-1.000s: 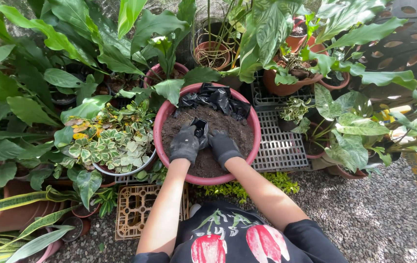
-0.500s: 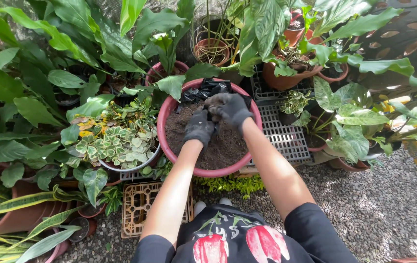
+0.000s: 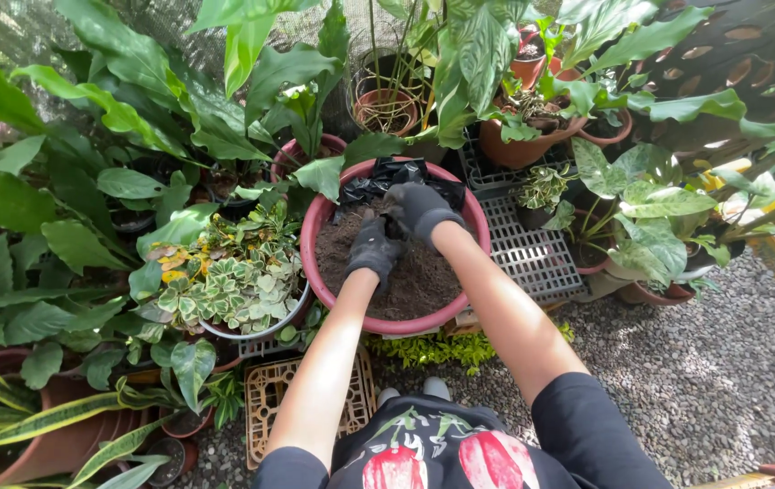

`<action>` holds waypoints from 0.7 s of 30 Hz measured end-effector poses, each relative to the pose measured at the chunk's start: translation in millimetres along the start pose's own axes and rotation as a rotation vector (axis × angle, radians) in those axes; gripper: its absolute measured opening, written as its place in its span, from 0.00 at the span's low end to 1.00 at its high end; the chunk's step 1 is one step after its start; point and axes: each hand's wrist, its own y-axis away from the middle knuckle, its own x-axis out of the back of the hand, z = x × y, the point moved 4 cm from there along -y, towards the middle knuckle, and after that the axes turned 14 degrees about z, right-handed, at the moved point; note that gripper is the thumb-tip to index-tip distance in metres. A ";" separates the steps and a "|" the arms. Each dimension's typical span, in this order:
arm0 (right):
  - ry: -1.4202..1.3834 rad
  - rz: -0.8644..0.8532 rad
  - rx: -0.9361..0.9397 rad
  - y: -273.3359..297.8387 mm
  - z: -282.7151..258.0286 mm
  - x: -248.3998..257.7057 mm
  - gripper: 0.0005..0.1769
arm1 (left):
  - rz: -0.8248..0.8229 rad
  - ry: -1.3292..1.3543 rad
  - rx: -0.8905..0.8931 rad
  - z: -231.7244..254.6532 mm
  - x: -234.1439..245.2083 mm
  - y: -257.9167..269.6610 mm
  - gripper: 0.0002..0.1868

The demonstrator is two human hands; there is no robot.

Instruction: Repotting a small plant into a larger pot with fresh soil using gloved hands.

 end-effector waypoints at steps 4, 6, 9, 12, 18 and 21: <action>0.360 0.089 0.379 12.0 5.9 24.8 0.11 | 0.003 -0.069 -0.108 7.1 16.3 -0.2 0.32; 0.548 -0.087 0.322 21.0 29.7 17.2 0.15 | -0.144 -0.103 0.144 5.2 25.8 5.7 0.28; 0.507 -0.342 0.231 76.9 2.9 21.6 0.36 | -0.012 -0.074 -0.076 -31.3 -5.2 -12.3 0.25; 0.710 -0.248 0.194 94.6 11.5 9.2 0.66 | 0.018 -0.113 -0.171 -27.9 -2.8 -15.2 0.28; 0.701 -0.096 0.222 57.2 118.7 -60.1 0.16 | -0.139 -0.182 -0.024 15.3 34.0 -2.7 0.30; 0.654 -0.094 0.167 34.5 121.7 -47.2 0.12 | -0.114 -0.213 -0.091 -9.6 9.3 -17.1 0.26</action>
